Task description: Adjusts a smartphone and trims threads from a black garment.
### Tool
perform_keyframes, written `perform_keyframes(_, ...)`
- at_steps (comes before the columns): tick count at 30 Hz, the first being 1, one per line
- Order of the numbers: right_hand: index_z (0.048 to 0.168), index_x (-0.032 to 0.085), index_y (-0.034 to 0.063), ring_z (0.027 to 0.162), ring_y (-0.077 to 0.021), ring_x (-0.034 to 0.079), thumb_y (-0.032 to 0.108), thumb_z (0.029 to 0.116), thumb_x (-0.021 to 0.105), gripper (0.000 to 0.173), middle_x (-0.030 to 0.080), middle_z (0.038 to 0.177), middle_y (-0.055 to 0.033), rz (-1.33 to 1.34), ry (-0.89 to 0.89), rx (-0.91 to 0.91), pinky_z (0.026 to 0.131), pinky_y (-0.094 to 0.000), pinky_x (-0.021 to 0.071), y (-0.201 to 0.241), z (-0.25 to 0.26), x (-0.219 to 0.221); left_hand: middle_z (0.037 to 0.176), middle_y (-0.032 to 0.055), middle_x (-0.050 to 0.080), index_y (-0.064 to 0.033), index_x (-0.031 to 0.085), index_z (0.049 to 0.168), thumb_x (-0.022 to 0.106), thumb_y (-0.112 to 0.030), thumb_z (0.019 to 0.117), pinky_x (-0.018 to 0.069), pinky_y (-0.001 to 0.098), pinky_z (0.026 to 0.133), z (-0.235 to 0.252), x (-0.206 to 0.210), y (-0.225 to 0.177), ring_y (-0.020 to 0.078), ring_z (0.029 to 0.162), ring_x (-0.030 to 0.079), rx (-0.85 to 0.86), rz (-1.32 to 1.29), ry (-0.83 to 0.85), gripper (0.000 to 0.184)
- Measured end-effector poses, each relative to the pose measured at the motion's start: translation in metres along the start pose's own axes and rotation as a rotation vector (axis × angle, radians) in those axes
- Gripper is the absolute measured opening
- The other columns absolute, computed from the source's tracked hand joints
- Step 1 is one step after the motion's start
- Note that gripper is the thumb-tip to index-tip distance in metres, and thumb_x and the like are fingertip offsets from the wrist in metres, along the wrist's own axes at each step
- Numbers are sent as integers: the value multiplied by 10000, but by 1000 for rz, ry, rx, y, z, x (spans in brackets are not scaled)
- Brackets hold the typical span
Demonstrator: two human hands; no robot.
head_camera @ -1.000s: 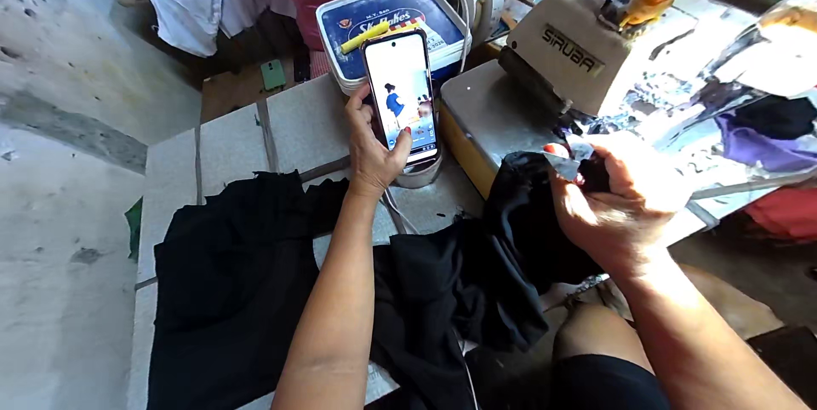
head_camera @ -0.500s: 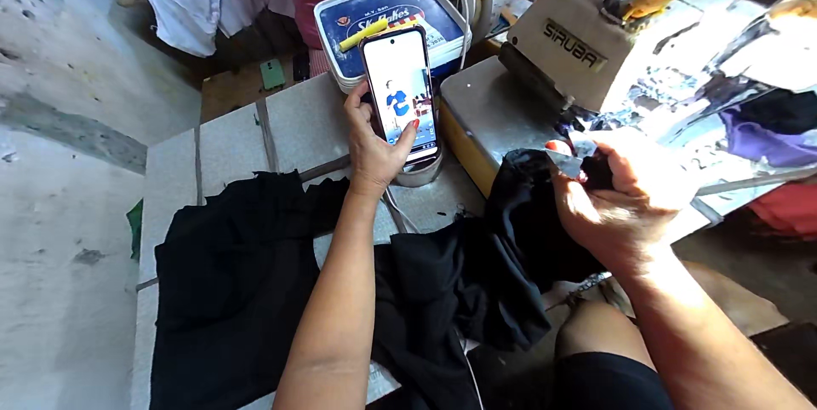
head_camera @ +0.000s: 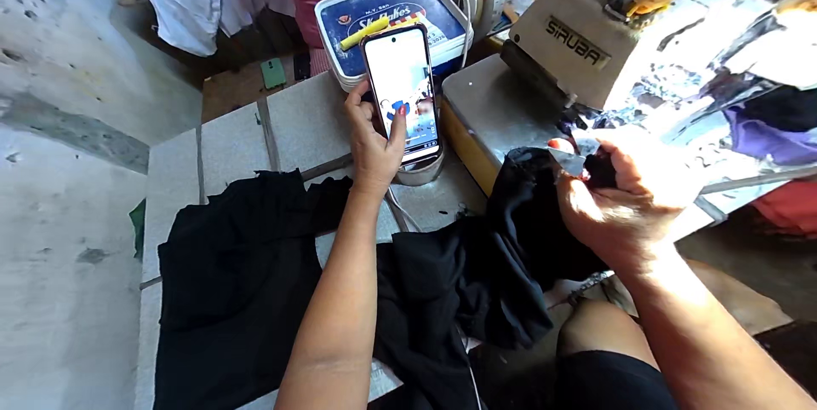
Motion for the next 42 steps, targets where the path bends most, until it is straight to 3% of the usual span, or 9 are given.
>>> perform_keyframes(3, 963, 694, -91, 753, -202, 653, 132, 933, 644, 231, 683, 816, -209, 3, -2, 1, 696, -280, 499, 0, 0, 0, 914, 61, 622, 124, 327, 1417, 551, -86, 1018, 540, 236, 759, 2, -2, -3, 47, 784, 623, -14, 21, 1, 504)
perform_keyframes(9, 973, 689, -94, 761, -201, 654, 134, 929, 637, 238, 682, 821, -212, 8, 3, 2, 700, -281, 500, -1, -1, 0, 923, 57, 620, 137, 355, 1394, 426, -103, 1063, 525, 214, 785, 2, -4, -6, 20, 806, 609, 7, 16, 15, 415)
perform_keyframes(17, 971, 696, -89, 752, -213, 652, 132, 942, 637, 231, 680, 820, -214, 8, 6, 11, 691, -293, 499, -1, -1, 0, 954, 58, 619, 129, 346, 1395, 404, -114, 1070, 536, 231, 828, 2, -3, -2, 27, 853, 625, -9, -5, 29, 410)
perform_keyframes(28, 960, 693, -94, 785, -187, 664, 119, 939, 628, 224, 691, 839, -214, 41, -4, 11, 722, -260, 503, -2, 0, 0, 955, 65, 621, 145, 338, 1402, 457, -77, 1034, 518, 220, 823, 1, -4, -4, 30, 854, 612, 2, -16, 32, 446)
perform_keyframes(34, 960, 680, -92, 773, -180, 648, 116, 944, 631, 214, 681, 834, -211, 35, 2, 21, 715, -256, 495, -3, -1, 0, 1042, 117, 635, 139, 279, 1427, 667, -54, 830, 580, 274, 817, 0, 0, -1, 113, 935, 677, 25, -72, 61, 737)
perform_keyframes(42, 960, 684, -90, 777, -172, 652, 127, 951, 633, 223, 684, 835, -208, 33, -2, 23, 722, -255, 497, -3, -2, 0, 1122, 179, 674, 125, 262, 1452, 773, -116, 804, 586, 320, 905, 0, 2, 1, 164, 1040, 700, 7, -38, 71, 859)
Point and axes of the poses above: each hand's wrist, its own z-axis towards the middle knuckle, its own x-axis out of the palm, y = z × x, the point moved 10 cm from there along z, towards the middle knuckle
